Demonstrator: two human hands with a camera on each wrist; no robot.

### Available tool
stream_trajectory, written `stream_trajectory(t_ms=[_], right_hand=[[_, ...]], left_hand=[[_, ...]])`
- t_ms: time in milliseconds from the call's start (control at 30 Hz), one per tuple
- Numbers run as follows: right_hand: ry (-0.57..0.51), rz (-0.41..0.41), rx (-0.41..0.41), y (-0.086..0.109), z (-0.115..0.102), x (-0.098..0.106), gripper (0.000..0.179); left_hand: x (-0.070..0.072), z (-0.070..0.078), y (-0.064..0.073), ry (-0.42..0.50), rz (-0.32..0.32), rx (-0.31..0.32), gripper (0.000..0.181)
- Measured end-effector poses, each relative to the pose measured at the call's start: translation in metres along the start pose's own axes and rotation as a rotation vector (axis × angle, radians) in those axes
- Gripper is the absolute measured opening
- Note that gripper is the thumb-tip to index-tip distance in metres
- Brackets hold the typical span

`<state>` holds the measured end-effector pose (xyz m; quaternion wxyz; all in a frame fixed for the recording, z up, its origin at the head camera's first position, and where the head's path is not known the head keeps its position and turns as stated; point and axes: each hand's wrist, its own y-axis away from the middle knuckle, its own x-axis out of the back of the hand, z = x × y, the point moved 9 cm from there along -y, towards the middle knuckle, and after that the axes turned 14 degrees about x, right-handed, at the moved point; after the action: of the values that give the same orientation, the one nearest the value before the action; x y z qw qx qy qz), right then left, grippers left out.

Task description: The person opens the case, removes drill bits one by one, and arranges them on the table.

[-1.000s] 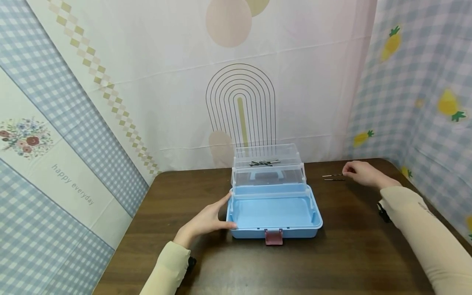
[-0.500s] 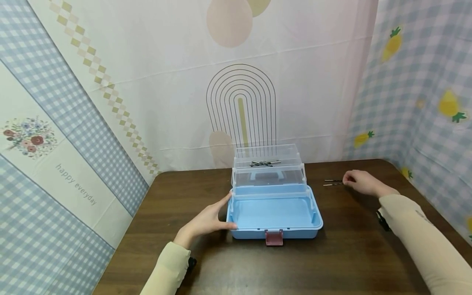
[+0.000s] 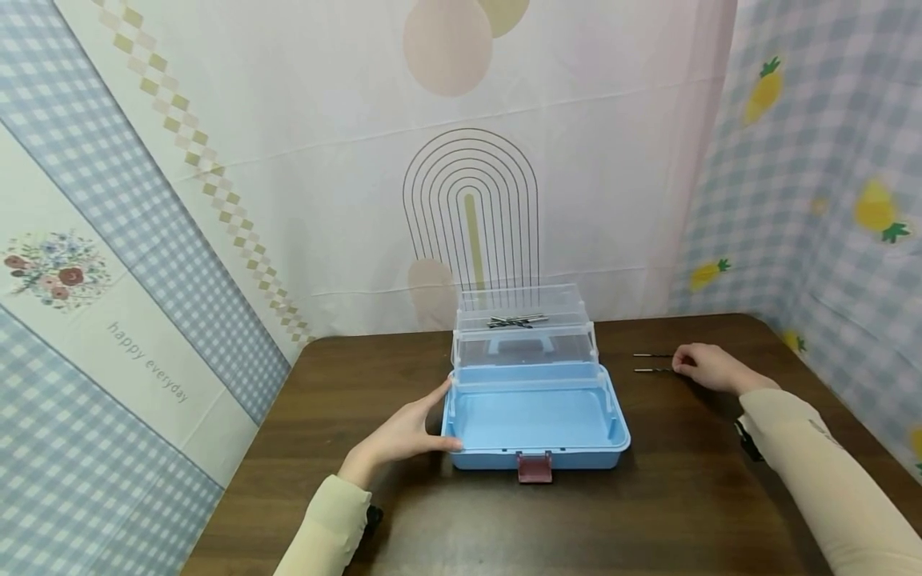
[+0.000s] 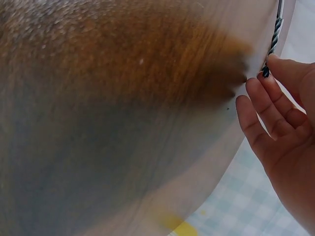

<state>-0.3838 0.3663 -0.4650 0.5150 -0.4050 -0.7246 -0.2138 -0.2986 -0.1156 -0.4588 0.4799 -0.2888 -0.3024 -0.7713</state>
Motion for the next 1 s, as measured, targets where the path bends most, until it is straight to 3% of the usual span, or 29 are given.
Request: stream_trajectory(t_ms=[333,600,1000], right_hand=[[0.019,0.016,-0.008,0.0082,0.0022,0.0024,0.007],[0.049,0.033,0.026,0.0014,-0.0033,0.0037,0.007],[0.043,0.022,0.006,0.0028,0.0003,-0.0005,0.007]], left_hand=[[-0.0041,0.0003,-0.0027,0.01,-0.012,0.001,0.109],[-0.0007,-0.0015,0.0001,-0.001,0.009,0.014,0.108],[-0.0009,-0.0028,-0.0028,-0.008,0.002,0.008,0.109]])
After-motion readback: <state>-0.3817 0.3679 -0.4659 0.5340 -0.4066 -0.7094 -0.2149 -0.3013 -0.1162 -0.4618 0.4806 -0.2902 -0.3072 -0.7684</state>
